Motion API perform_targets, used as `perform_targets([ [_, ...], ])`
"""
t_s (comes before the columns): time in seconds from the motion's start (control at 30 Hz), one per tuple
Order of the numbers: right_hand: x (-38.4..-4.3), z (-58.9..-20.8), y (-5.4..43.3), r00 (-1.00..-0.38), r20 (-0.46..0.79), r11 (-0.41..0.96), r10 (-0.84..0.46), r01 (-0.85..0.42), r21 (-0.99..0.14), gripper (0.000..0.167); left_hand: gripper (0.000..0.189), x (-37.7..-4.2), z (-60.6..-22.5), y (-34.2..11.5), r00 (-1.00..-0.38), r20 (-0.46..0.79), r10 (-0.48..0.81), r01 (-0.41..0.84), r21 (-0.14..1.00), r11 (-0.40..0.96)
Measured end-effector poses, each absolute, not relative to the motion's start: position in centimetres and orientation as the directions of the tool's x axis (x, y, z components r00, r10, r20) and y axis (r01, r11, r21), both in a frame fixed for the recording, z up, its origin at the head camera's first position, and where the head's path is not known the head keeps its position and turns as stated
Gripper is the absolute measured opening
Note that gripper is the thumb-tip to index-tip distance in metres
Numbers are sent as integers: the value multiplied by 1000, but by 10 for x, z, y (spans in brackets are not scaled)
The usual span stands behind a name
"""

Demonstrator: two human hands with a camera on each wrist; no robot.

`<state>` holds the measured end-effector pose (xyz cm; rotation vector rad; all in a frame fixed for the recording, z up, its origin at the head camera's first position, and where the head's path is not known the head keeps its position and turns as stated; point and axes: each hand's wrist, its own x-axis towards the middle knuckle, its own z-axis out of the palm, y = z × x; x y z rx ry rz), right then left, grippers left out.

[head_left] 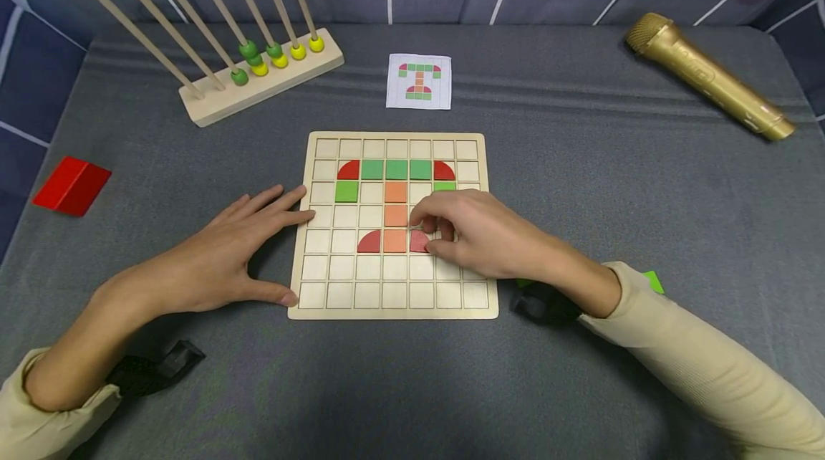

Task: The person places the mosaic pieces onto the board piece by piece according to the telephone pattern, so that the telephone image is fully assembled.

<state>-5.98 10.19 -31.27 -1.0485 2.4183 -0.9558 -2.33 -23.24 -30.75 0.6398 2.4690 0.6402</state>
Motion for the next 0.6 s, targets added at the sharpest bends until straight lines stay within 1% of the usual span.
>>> perform_targets([
  [0.1, -59, -312, 102, -669, -45, 497, -742, -503, -707, 27, 107, -24, -307, -232, -754, -358, 551, 311, 544, 779],
  [0.33, -58, -311, 103, -635, -35, 463, -771, -523, -715, 24, 108, -25, -307, -232, -751, -362, 552, 310, 545, 779],
  [0.6, -59, -309, 107, -647, -19, 463, -763, -525, -714, 24, 107, -25, -307, -232, -751, -363, 552, 314, 539, 781],
])
